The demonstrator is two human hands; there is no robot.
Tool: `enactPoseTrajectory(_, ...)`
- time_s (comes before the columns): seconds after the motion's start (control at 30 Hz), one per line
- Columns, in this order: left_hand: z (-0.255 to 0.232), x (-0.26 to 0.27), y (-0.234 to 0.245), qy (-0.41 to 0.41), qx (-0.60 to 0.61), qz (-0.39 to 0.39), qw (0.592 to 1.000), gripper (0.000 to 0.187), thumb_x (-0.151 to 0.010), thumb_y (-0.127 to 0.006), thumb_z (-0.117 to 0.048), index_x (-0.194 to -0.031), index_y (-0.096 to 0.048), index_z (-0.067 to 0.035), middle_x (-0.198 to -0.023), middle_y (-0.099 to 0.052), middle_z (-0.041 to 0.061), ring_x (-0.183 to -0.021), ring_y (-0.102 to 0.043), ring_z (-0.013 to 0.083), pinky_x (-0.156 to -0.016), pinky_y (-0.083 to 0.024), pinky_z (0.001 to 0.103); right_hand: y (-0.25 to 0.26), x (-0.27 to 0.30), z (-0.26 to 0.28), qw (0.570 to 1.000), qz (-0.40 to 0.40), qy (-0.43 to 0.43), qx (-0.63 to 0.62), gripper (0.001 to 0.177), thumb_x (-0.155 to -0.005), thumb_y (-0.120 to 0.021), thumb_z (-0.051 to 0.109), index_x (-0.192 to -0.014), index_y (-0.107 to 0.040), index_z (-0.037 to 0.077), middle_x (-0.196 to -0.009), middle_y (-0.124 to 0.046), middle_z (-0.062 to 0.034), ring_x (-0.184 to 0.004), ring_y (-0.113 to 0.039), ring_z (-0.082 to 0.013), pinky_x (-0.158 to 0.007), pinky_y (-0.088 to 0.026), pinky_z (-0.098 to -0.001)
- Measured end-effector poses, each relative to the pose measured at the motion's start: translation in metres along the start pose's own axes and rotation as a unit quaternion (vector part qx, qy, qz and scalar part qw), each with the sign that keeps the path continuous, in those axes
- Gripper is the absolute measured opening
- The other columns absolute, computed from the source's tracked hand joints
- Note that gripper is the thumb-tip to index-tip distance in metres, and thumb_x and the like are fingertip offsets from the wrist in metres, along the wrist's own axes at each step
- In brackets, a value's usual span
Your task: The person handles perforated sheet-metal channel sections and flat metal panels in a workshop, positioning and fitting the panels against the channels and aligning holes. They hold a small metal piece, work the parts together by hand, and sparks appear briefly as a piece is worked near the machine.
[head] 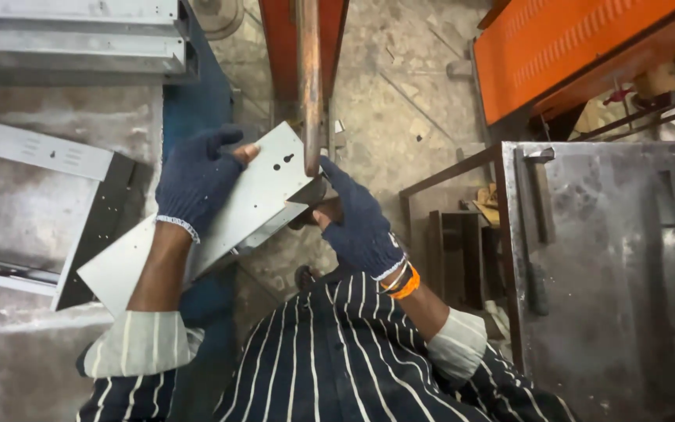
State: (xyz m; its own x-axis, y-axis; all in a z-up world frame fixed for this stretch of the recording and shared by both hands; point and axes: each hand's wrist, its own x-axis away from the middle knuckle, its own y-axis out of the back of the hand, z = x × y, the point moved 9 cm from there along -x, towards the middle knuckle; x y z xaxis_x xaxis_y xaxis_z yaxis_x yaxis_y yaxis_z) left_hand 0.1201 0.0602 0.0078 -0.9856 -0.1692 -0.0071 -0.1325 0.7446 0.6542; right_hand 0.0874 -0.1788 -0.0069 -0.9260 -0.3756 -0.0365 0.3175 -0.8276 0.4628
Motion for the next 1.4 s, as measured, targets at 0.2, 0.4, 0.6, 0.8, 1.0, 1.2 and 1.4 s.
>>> enactPoseTrajectory(0.2,-0.004,0.004,0.001,0.058,0.0,0.016,0.998,0.042,-0.087,-0.074,-0.042,-0.108,-0.079,-0.006,-0.088,-0.077,0.019,-0.078,-0.074,0.0277,-0.072,-0.055,0.041,0.002,-0.002,0.001,0.996,-0.01,-0.078,0.035,0.08,-0.079,-0.072,0.003,-0.154,-0.046,0.014,-0.104,-0.072,-0.0158,-0.079,-0.072,-0.0276,-0.077,-0.057,-0.0375)
enactPoseTrajectory(0.4,0.003,-0.002,-0.001,0.07,-0.06,0.026,0.995,0.049,-0.087,-0.075,-0.047,-0.086,-0.077,0.002,-0.065,-0.065,0.023,-0.056,-0.063,0.0256,-0.061,-0.048,0.042,0.005,0.003,0.006,0.992,-0.052,0.107,0.035,0.075,-0.083,-0.074,0.001,-0.152,-0.044,0.006,-0.137,-0.063,-0.0242,-0.124,-0.064,-0.0358,-0.099,-0.052,-0.0371)
enactPoseTrajectory(0.6,-0.016,0.028,0.007,0.072,0.0,0.016,0.997,0.056,-0.093,-0.071,-0.045,-0.071,-0.067,0.006,-0.053,-0.053,0.017,-0.051,-0.046,0.0171,-0.053,-0.039,0.043,0.018,0.027,0.028,0.973,-0.088,0.2,0.071,0.059,-0.09,-0.063,0.001,-0.147,-0.052,0.004,-0.141,-0.064,-0.0252,-0.128,-0.066,-0.0353,-0.103,-0.055,-0.0401)
enactPoseTrajectory(0.8,-0.032,0.065,0.002,0.035,0.039,-0.012,0.999,0.058,-0.102,-0.062,-0.046,-0.076,-0.067,0.005,-0.051,-0.049,0.012,-0.05,-0.046,0.0157,-0.054,-0.039,0.04,0.024,0.053,0.008,0.938,-0.273,0.151,0.154,0.024,-0.103,-0.067,0.012,-0.126,-0.07,0.015,-0.106,-0.077,-0.0154,-0.091,-0.073,-0.0345,-0.081,-0.057,-0.0422)
enactPoseTrajectory(1.0,-0.02,0.108,-0.014,0.091,0.074,-0.022,0.993,0.063,-0.104,-0.061,-0.049,-0.076,-0.066,0.008,-0.058,-0.052,0.017,-0.057,-0.046,0.0153,-0.055,-0.037,0.043,0.021,0.08,-0.067,0.951,-0.247,0.051,0.177,0.014,-0.095,-0.071,0.012,-0.106,-0.078,0.011,-0.091,-0.076,-0.0182,-0.078,-0.072,-0.0339,-0.067,-0.054,-0.0412)
enactPoseTrajectory(1.2,-0.043,0.136,-0.078,-0.021,0.043,0.059,0.997,0.048,-0.099,-0.06,-0.05,-0.108,-0.076,-0.007,-0.082,-0.072,0.022,-0.075,-0.074,0.0319,-0.069,-0.053,0.044,0.094,0.124,-0.055,0.954,-0.294,-0.051,-0.016,0.013,-0.092,-0.075,0.007,-0.105,-0.077,0.007,-0.086,-0.077,-0.0105,-0.072,-0.069,-0.0228,-0.069,-0.055,-0.0333)
enactPoseTrajectory(1.4,-0.095,0.202,-0.176,-0.102,-0.126,0.282,0.946,0.068,-0.09,-0.061,-0.048,-0.154,-0.044,-0.033,-0.099,-0.071,0.025,-0.088,-0.067,0.044,-0.078,-0.051,0.052,0.085,0.194,-0.011,0.983,-0.149,0.047,0.097,0.014,-0.087,-0.078,0.007,-0.1,-0.08,0.003,-0.092,-0.075,-0.0104,-0.084,-0.069,-0.0189,-0.076,-0.054,-0.033)
